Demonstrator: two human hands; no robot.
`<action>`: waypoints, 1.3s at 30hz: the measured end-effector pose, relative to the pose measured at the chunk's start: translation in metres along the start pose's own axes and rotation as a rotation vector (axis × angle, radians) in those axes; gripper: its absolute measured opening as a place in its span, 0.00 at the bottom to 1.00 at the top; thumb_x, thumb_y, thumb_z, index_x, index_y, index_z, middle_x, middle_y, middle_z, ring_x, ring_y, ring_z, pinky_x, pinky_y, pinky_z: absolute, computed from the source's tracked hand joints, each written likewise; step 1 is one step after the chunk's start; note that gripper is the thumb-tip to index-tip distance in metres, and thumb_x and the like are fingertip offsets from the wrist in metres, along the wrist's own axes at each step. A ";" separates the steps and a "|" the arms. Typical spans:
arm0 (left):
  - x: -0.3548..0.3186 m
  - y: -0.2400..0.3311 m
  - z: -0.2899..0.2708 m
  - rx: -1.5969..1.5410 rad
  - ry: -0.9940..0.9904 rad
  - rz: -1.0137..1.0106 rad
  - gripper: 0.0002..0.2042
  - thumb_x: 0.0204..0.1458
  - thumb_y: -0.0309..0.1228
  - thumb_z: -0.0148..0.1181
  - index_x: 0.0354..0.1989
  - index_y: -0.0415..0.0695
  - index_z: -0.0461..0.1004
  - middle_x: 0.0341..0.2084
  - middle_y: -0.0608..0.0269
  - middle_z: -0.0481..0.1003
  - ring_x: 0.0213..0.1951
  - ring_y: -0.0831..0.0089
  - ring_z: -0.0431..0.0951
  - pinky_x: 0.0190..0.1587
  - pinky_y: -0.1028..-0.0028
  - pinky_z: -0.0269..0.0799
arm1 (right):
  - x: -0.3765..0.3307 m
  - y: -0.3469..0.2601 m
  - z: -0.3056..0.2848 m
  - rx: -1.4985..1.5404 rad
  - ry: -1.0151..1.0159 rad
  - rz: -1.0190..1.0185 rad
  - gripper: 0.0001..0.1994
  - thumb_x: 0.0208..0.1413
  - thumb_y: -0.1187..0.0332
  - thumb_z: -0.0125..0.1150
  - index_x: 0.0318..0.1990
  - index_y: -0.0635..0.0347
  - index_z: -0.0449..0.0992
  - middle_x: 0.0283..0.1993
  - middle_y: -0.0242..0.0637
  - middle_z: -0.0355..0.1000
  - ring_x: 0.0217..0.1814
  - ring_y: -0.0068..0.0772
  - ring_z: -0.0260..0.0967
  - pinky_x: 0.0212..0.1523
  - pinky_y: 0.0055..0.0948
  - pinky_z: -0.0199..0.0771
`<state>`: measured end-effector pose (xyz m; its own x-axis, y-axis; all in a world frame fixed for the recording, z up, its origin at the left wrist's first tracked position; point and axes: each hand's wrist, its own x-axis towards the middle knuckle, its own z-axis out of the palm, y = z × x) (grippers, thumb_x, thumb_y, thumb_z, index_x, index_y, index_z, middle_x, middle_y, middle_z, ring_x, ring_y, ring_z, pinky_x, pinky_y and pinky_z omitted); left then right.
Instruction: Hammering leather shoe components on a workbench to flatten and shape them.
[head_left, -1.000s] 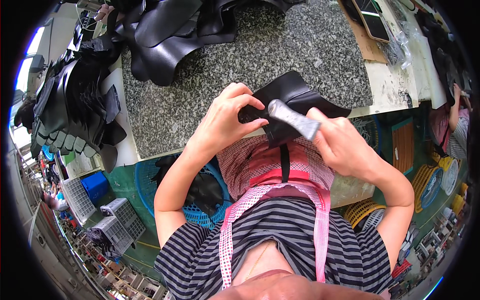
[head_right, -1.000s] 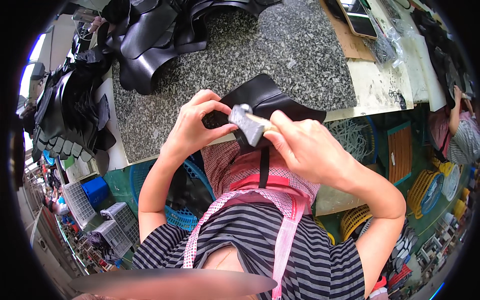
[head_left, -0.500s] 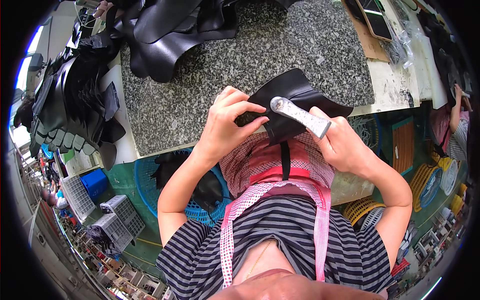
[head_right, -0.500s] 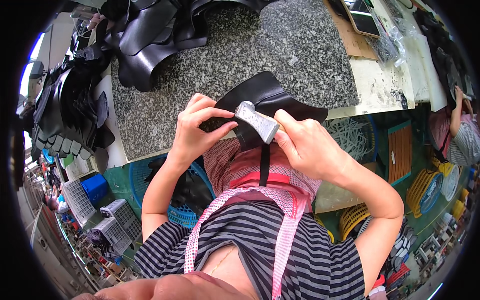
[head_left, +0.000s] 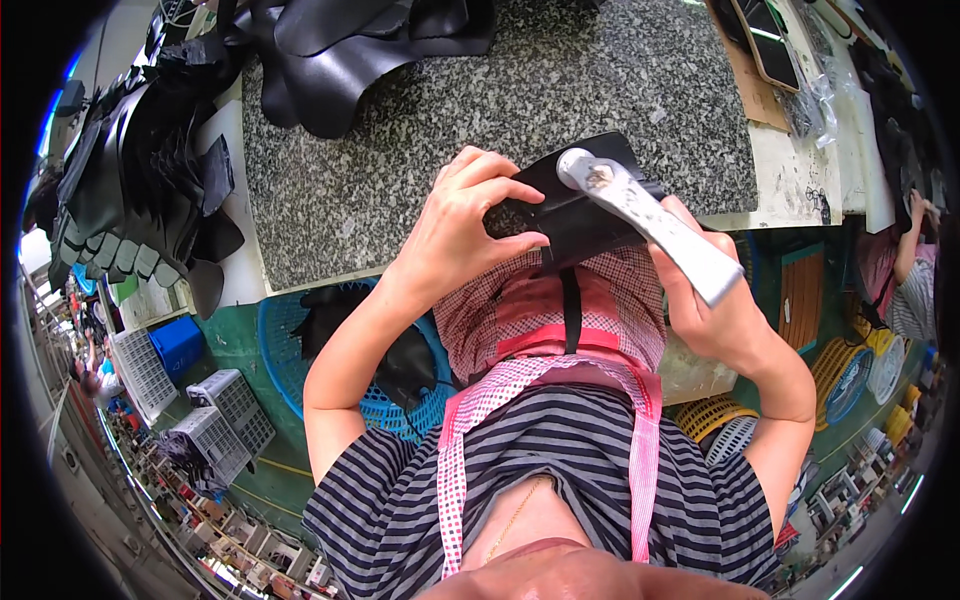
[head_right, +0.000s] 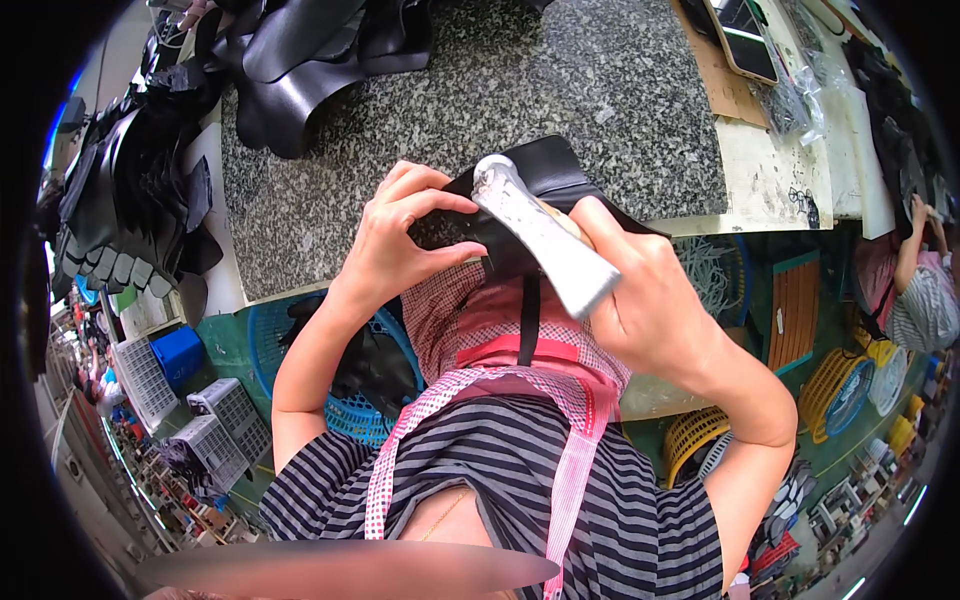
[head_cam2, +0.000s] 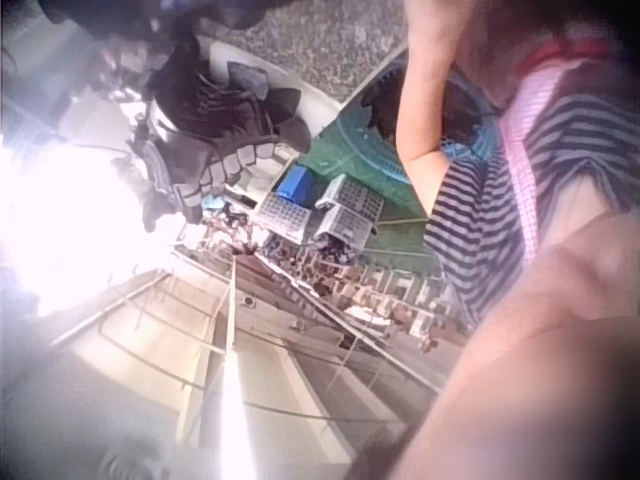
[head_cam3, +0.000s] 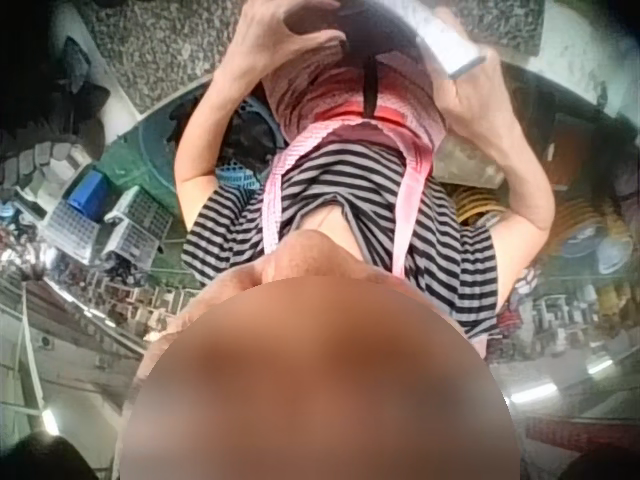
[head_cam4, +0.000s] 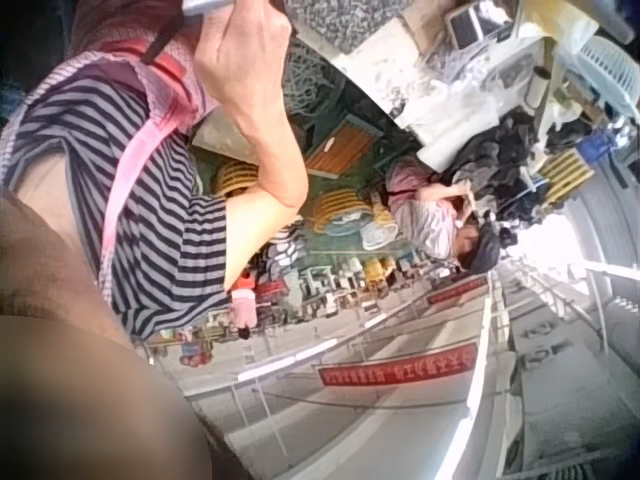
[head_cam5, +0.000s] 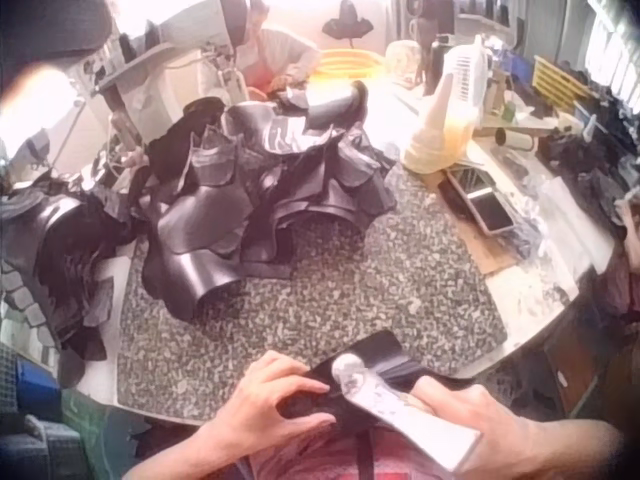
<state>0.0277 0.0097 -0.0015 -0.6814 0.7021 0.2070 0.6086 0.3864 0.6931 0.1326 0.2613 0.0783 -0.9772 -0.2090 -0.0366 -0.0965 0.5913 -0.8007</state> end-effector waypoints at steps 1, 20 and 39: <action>0.000 0.000 0.000 -0.007 0.004 -0.001 0.20 0.35 0.32 0.81 0.40 0.45 0.83 0.43 0.58 0.77 0.50 0.57 0.75 0.56 0.61 0.72 | -0.003 0.007 0.006 -0.010 -0.076 0.037 0.10 0.62 0.73 0.53 0.46 0.66 0.63 0.26 0.58 0.72 0.32 0.65 0.74 0.31 0.54 0.72; 0.000 0.002 -0.001 0.033 0.055 -0.010 0.29 0.35 0.33 0.80 0.50 0.44 0.79 0.43 0.58 0.73 0.50 0.58 0.72 0.58 0.60 0.69 | 0.003 -0.003 0.011 0.033 -0.071 -0.010 0.10 0.68 0.67 0.53 0.45 0.65 0.64 0.27 0.56 0.73 0.32 0.65 0.75 0.30 0.54 0.73; 0.000 0.006 0.002 0.050 0.066 0.020 0.29 0.35 0.37 0.80 0.48 0.41 0.80 0.43 0.57 0.73 0.50 0.57 0.72 0.57 0.60 0.70 | -0.004 0.032 0.027 0.008 -0.194 0.116 0.09 0.63 0.72 0.54 0.48 0.63 0.67 0.27 0.55 0.72 0.32 0.64 0.75 0.31 0.49 0.75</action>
<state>0.0322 0.0137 0.0012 -0.6934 0.6695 0.2664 0.6404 0.4032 0.6537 0.1388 0.2606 0.0369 -0.9269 -0.2867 -0.2422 0.0162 0.6142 -0.7890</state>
